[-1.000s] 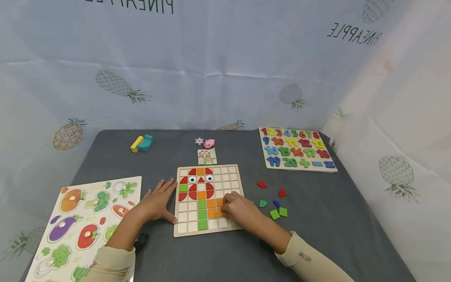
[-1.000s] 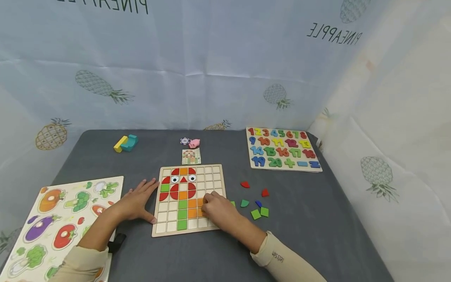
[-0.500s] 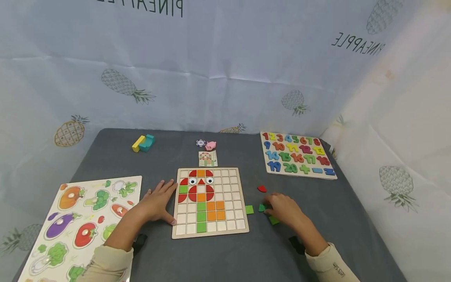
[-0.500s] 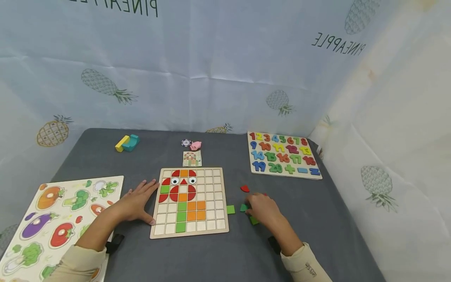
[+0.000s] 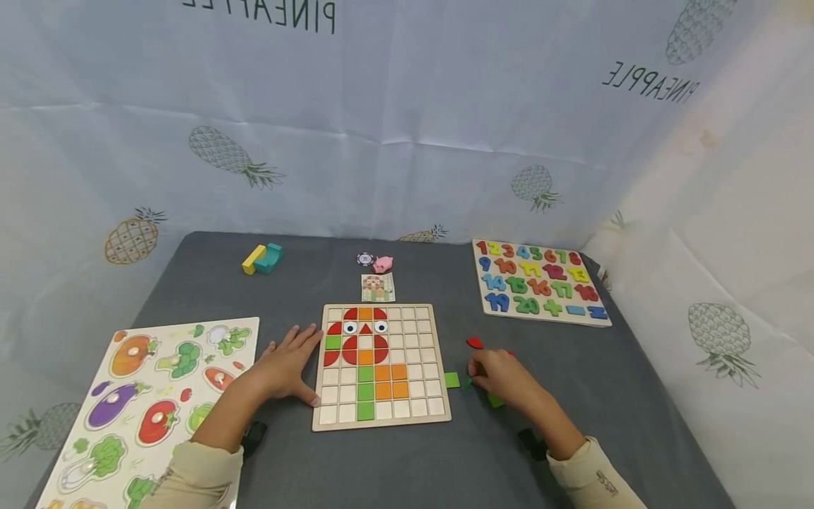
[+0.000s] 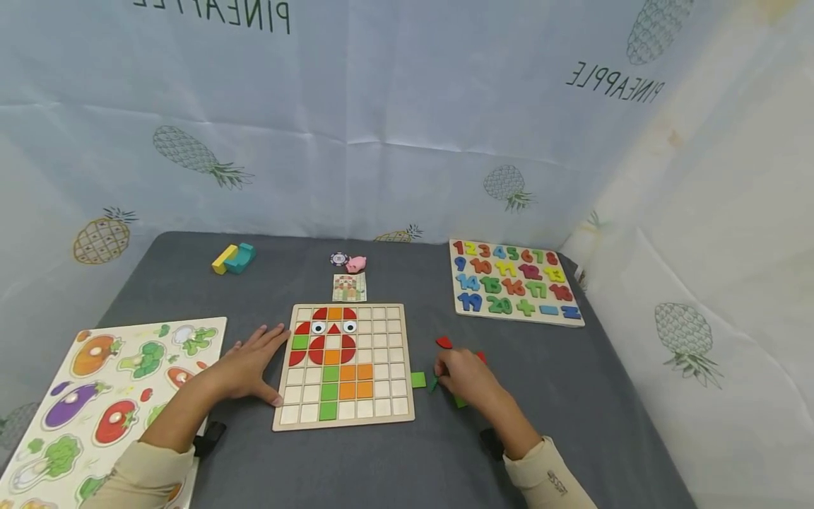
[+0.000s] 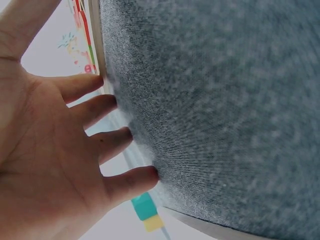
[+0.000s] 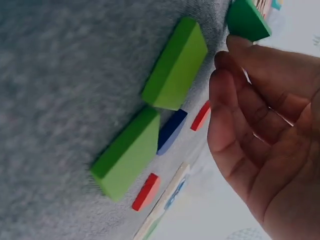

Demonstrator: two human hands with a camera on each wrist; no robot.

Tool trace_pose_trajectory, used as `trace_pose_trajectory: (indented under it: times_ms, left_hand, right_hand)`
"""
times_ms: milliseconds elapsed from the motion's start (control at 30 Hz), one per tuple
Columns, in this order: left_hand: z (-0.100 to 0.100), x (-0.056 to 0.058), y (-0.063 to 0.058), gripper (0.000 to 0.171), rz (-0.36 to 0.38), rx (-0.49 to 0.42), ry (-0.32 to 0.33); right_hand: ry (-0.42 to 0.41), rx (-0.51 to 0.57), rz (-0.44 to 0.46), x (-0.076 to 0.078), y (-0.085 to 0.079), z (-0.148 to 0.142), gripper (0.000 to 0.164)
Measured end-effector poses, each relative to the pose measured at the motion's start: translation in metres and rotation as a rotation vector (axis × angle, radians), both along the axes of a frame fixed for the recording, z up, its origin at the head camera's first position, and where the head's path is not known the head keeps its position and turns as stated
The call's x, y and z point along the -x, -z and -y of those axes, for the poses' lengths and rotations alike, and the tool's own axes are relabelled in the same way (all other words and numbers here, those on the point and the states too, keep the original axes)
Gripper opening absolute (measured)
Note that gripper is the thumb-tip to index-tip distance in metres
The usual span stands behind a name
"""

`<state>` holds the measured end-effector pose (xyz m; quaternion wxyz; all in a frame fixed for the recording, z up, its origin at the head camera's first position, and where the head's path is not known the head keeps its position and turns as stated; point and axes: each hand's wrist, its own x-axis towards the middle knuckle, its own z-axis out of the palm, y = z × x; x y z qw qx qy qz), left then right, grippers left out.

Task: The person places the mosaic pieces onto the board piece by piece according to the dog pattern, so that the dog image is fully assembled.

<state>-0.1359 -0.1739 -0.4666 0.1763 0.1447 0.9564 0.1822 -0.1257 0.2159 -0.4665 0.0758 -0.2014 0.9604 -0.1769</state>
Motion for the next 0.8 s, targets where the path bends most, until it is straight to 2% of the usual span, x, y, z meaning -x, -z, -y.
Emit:
trace_pose_trajectory:
  times_ms: [133,300,500,700,800]
  left_hand:
    - [0.000,0.001,0.001,0.125,0.002,-0.002,0.004]
    - [0.000,0.002,0.003,0.124,0.000,0.003,0.001]
    - [0.000,0.002,0.001,0.125,0.000,0.003,0.004]
    - [0.000,0.001,0.000,0.124,0.006,0.009,0.003]
    - [0.000,0.001,-0.001,0.124,0.008,0.004,0.005]
  right_hand:
    - [-0.067,0.058,0.054,0.000,0.000,0.000,0.013]
    - [-0.104,0.040,0.077,-0.001,0.000,0.001,0.016]
    - [-0.077,0.040,0.104,-0.006,-0.003,0.002,0.024]
    - [-0.025,0.036,0.029,-0.014,0.001,0.009,0.020]
    - [-0.001,0.058,0.048,-0.016,0.003,0.011,0.018]
